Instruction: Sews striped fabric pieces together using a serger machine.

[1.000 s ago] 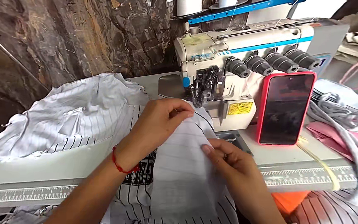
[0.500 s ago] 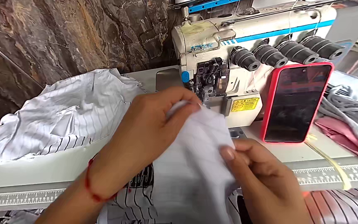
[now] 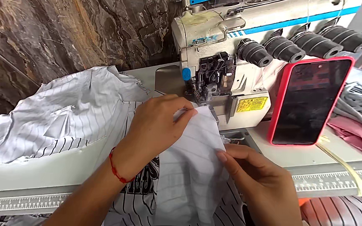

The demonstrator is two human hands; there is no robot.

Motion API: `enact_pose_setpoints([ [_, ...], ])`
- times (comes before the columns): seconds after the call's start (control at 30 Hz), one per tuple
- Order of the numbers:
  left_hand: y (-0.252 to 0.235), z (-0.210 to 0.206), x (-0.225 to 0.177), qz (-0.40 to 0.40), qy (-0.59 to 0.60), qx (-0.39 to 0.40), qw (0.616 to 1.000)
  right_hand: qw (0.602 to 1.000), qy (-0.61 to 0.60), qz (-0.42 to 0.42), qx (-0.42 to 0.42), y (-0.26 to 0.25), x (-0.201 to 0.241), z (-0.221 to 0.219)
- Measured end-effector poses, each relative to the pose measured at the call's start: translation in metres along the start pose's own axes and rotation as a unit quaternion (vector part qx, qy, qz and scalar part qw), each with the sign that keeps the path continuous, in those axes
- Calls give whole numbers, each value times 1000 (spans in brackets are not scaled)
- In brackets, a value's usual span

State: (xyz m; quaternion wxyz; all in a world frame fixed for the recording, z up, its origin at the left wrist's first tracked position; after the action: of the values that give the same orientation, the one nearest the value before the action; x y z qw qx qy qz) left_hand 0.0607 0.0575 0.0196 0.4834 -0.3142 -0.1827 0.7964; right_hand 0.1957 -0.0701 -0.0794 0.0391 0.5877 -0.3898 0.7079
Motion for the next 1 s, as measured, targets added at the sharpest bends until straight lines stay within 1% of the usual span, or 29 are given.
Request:
enact_pose_setpoints([
  [0.13,-1,0,-1,-8,-9,0,1000,999,-24,-26,3,1,0,1],
  [0.23,-2,-1,-4,-34,-37,3,999,998,-47,-48,13,0,0,1],
  [0.37,-2,-2,-8,-63,-77,8,995,997,-61,-52,18,0,-2,2],
  [0.5,-4,-4,-10,-87,-84,14,993,997,-57,-52,18,-1,-4,-1],
  [0.57,-4,-5,-12,-110,-91,20,990,996,-64,-60,15,-1,-4,-2],
  [0.63,-3,-7,-14,-150,-106,25,983,994,-80,-70,12,-1,-6,-3],
  [0.7,-1,-7,-22,-195,-141,22,970,991,-97,-86,18,-1,-8,-4],
  [0.73,0,-7,-28,-201,-158,18,967,990,-100,-97,25,-1,-9,-4],
  [0.8,6,-9,-43,-173,-165,9,971,986,-97,-124,55,-1,-9,-6],
  [0.87,18,-22,-56,-116,-186,-17,975,983,-100,-139,72,1,-10,-8],
  [0.93,29,-37,-60,-55,-194,-37,979,984,-100,-128,79,3,-8,-7],
  [1.0,34,-45,-60,-19,-194,-45,980,988,-81,-101,80,2,-3,-7],
])
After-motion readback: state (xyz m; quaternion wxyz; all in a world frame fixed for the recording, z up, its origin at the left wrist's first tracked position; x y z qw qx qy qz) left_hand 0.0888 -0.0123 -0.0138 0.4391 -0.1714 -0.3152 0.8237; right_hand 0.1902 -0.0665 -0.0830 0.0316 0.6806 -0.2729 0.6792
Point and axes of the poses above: each hand's wrist, its own y-axis away from the middle knuckle, its own z-axis out of the back of the hand, x = y × z, the point moved 5 cm from there along -y, towards the middle knuckle, and after that the axes turned 10 degrees about y, right-handed, at the moved point
